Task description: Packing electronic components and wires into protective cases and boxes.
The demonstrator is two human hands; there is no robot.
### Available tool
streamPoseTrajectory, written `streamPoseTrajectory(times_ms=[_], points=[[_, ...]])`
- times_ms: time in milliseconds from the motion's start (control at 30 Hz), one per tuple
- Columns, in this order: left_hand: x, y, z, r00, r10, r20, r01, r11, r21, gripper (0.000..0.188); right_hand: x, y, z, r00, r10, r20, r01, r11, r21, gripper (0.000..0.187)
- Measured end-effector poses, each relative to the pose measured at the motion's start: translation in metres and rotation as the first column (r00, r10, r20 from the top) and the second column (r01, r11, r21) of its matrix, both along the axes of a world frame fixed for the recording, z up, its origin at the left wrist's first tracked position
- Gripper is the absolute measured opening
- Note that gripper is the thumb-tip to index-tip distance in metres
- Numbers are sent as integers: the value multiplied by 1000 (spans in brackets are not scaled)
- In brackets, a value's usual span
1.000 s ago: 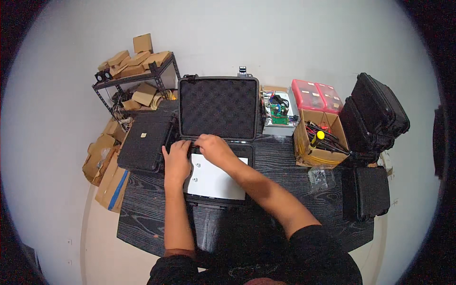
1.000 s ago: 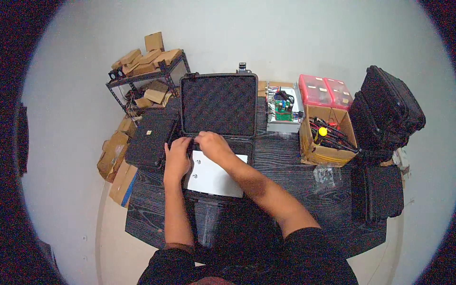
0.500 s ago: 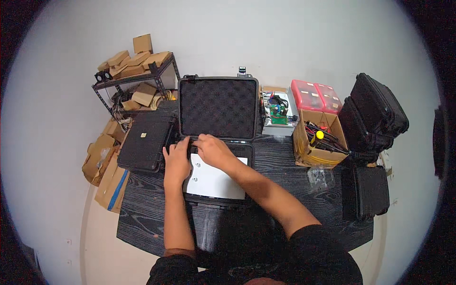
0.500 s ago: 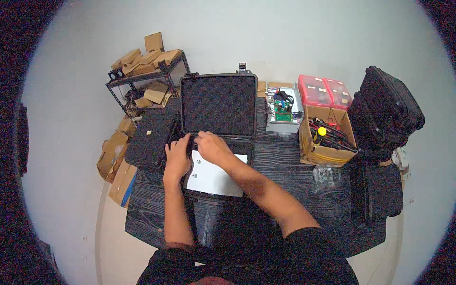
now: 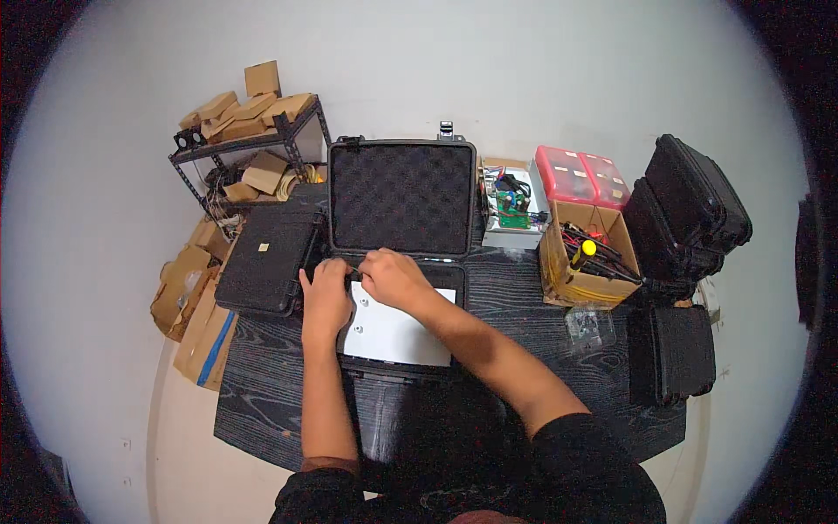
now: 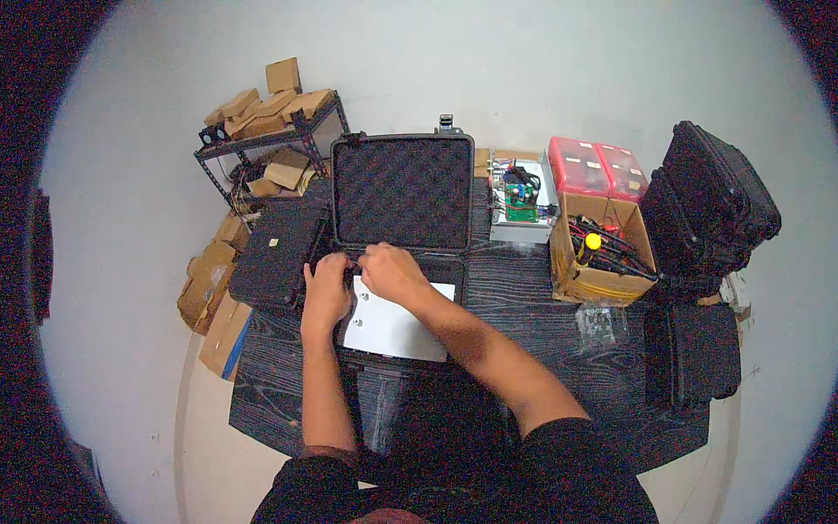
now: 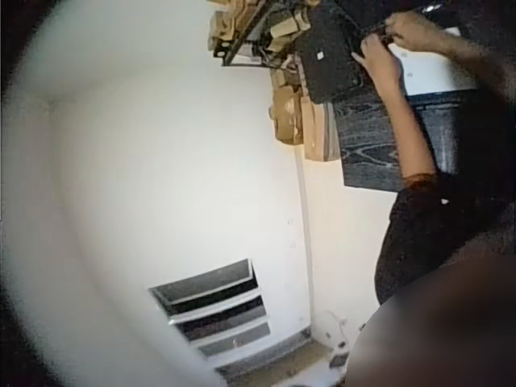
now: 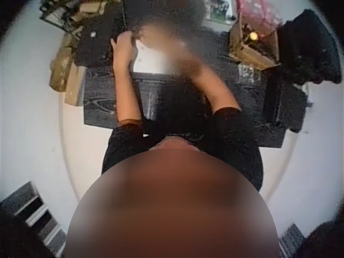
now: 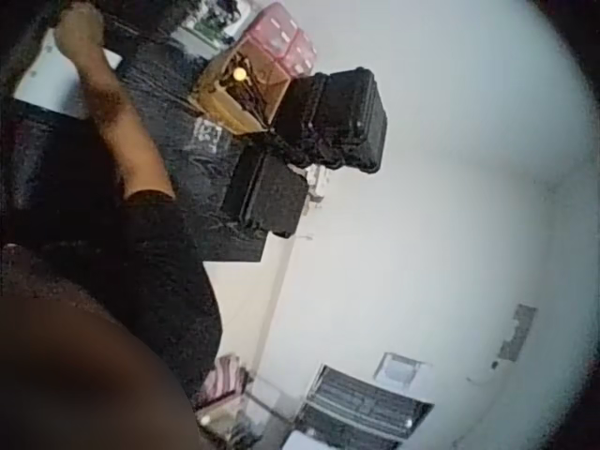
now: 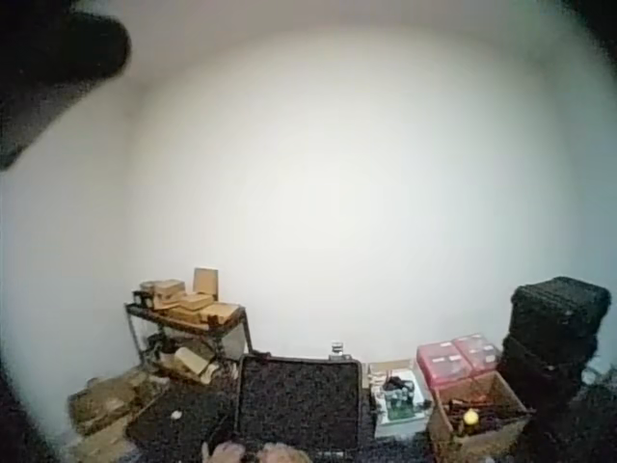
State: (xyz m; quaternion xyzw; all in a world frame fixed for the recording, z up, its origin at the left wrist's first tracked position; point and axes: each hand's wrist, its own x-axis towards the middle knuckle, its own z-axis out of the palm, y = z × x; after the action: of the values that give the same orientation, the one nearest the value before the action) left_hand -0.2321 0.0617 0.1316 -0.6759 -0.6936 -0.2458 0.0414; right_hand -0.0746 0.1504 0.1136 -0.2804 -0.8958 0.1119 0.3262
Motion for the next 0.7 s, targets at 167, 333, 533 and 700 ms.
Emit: streamPoseTrajectory(times_ms=[167, 333, 533, 700], points=[[2, 3, -3, 1000, -8, -24, 9, 999, 31, 30, -3, 6, -9, 994, -94, -50, 92, 995, -38, 13], [-1, 6, -4, 999, -32, -11, 32, 997, 69, 32, -1, 6, -6, 997, -80, -8, 80, 995, 66, 16], [5, 2, -5, 989, 13, -149, -21, 999, -47, 32, 4, 0, 3, 982, -3, 190, -36, 979, 201, 18], [6, 2, -1, 987, 8, -160, -17, 999, -51, 34, -2, -4, 1, 985, -97, 142, 50, 953, 299, 17]])
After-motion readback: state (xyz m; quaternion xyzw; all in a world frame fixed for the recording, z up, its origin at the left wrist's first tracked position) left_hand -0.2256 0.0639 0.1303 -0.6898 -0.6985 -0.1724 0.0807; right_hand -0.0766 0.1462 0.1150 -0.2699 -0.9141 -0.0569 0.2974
